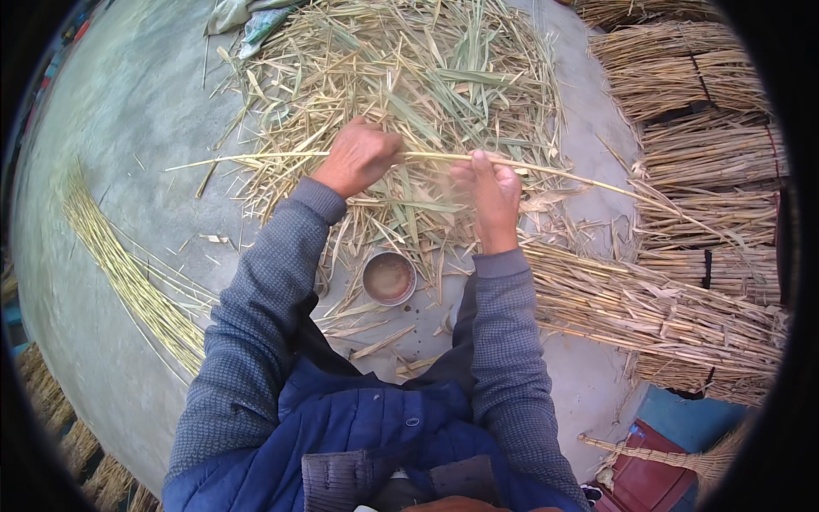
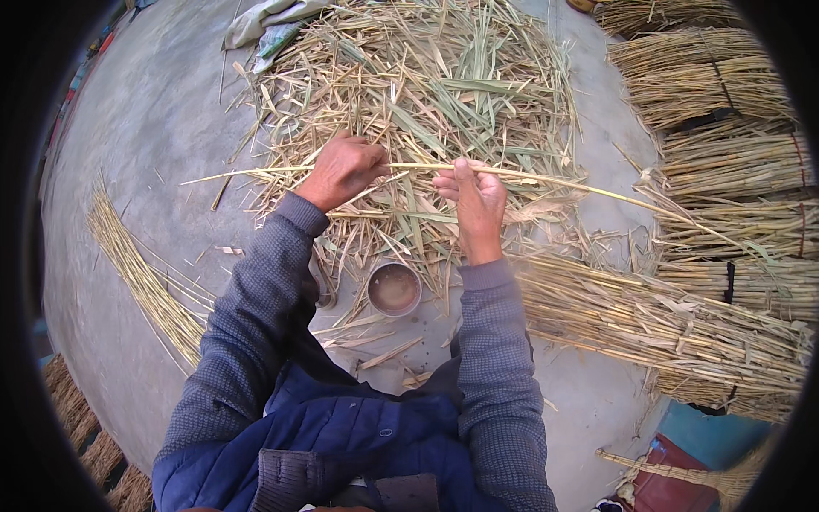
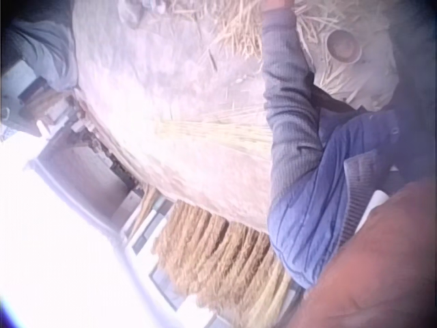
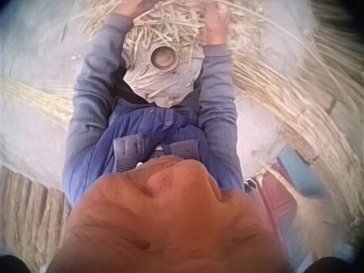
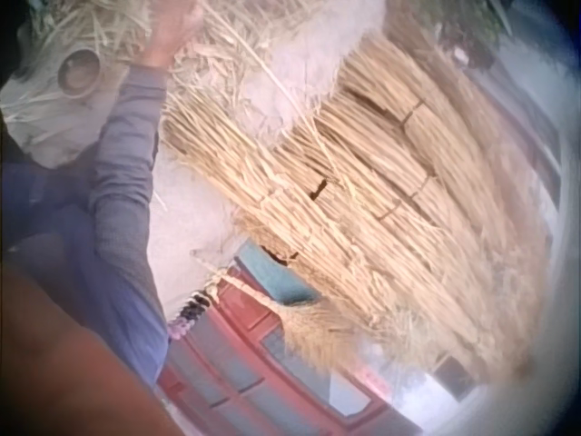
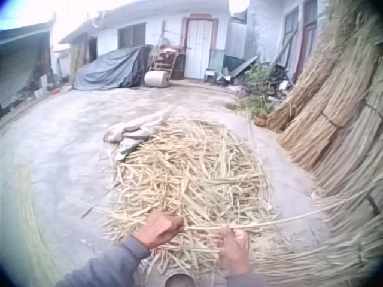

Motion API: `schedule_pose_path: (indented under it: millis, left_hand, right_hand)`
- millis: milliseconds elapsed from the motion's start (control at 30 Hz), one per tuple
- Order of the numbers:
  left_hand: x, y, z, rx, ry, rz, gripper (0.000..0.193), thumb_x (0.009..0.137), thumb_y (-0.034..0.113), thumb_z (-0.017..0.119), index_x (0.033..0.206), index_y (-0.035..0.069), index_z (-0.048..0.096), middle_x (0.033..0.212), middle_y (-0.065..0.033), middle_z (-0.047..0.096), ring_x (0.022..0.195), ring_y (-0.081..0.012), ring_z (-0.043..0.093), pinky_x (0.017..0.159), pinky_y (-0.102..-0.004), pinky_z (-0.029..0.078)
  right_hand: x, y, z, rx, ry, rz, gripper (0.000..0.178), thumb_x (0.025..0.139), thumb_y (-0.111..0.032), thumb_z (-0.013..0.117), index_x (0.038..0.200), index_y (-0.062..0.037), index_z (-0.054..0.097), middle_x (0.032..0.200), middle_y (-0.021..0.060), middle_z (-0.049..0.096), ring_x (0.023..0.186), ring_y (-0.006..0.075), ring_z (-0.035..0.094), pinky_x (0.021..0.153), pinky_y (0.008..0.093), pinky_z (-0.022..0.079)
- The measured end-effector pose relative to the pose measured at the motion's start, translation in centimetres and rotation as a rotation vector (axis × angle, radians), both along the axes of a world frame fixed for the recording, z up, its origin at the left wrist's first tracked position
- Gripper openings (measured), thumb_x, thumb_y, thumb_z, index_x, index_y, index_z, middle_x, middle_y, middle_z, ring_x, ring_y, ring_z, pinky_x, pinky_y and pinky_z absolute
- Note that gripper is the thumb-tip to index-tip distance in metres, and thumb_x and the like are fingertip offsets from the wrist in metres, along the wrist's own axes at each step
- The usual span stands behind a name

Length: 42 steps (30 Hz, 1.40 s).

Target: The person sits on the floor and repeatedly strips leaves from long straw stalks by hand, separating the clean stalks and placing them into a bundle. The person handles each stalk individually, peeling off the leafy parts and discarding them onto the floor.

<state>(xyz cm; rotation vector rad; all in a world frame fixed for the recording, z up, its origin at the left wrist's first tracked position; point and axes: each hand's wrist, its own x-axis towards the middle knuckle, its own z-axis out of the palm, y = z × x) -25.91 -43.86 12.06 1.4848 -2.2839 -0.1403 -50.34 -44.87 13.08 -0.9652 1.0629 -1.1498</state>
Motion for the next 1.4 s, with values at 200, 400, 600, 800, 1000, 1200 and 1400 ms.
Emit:
schedule_pose_path:
  millis: [200, 400, 600, 800, 1000, 1200, 1400]
  left_hand:
    - [8.2, -0.1, -3.1, 0.043, -0.215, 0.22, 0.02, 0.073, 0.025, 0.077, 0.079, 0.014, 0.062, 0.069, -0.0052, 0.063, 0.074, -0.0273, 0.061, 0.076, -0.0415, 0.042]
    - [3.7, 0.2, -0.3, 0.265, 0.242, 0.104, 0.022, 0.077, 0.024, 0.081, 0.088, 0.008, 0.069, 0.079, -0.0096, 0.068, 0.079, -0.0283, 0.065, 0.074, -0.0406, 0.048]
    - [-2.2, -0.5, 0.6, 0.565, 0.866, 0.07, 0.022, 0.085, 0.022, 0.079, 0.094, 0.002, 0.075, 0.083, -0.0075, 0.074, 0.076, -0.0135, 0.068, 0.071, -0.0293, 0.053]
    - [-2.3, -0.4, 0.5, 0.711, 1.038, 0.132, 0.013, 0.085, 0.013, 0.08, 0.09, 0.001, 0.075, 0.083, -0.0052, 0.075, 0.076, -0.0103, 0.068, 0.071, -0.0254, 0.055]
    - [-0.6, -1.0, 0.7, 0.528, 1.344, 0.283, 0.014, 0.088, 0.016, 0.077, 0.094, 0.004, 0.071, 0.087, -0.0064, 0.075, 0.081, -0.012, 0.07, 0.08, -0.0273, 0.055]
    - [7.1, -1.7, -0.5, 0.248, 1.554, 0.395, 0.025, 0.091, 0.022, 0.076, 0.102, 0.002, 0.066, 0.088, -0.0062, 0.073, 0.08, -0.0103, 0.066, 0.072, -0.0208, 0.049]
    - [9.0, -1.4, 0.9, -0.04, 1.169, 0.548, 0.029, 0.09, 0.03, 0.076, 0.097, 0.003, 0.068, 0.085, -0.004, 0.071, 0.08, -0.0135, 0.065, 0.066, -0.0287, 0.048]
  right_hand:
    - [-6.0, -2.0, 0.8, 0.059, -0.072, -0.188, 0.031, 0.101, -0.027, 0.063, 0.105, 0.0042, 0.06, 0.09, 0.0158, 0.07, 0.077, 0.0195, 0.071, 0.068, 0.0255, 0.059]
    - [-4.8, -1.6, 0.4, 0.034, -0.09, -0.081, 0.032, 0.099, -0.024, 0.066, 0.112, 0.0037, 0.058, 0.098, 0.0166, 0.071, 0.085, 0.021, 0.073, 0.072, 0.0265, 0.06]
    - [-1.5, -0.1, 0.5, -0.045, -0.102, 0.048, 0.031, 0.099, -0.023, 0.065, 0.115, 0.0028, 0.058, 0.107, 0.0172, 0.07, 0.094, 0.0224, 0.072, 0.08, 0.0283, 0.059]
    - [-1.7, 0.0, 1.0, -0.067, -0.051, 0.106, 0.029, 0.1, -0.021, 0.063, 0.116, 0.0023, 0.058, 0.107, 0.0178, 0.07, 0.093, 0.0227, 0.072, 0.08, 0.0288, 0.059]
    - [-2.5, 0.2, 0.3, -0.035, -0.029, 0.049, 0.027, 0.1, -0.02, 0.063, 0.114, 0.0031, 0.06, 0.105, 0.0177, 0.071, 0.09, 0.0229, 0.073, 0.079, 0.0288, 0.06]
    - [-5.1, -0.4, 0.3, -0.032, -0.075, -0.042, 0.024, 0.101, -0.018, 0.061, 0.111, 0.0043, 0.06, 0.1, 0.0173, 0.071, 0.084, 0.0211, 0.074, 0.072, 0.0262, 0.061]
    - [-5.9, -0.6, 0.9, -0.017, -0.047, -0.103, 0.025, 0.1, -0.018, 0.063, 0.111, 0.0037, 0.06, 0.099, 0.0171, 0.072, 0.084, 0.0208, 0.074, 0.071, 0.0256, 0.062]
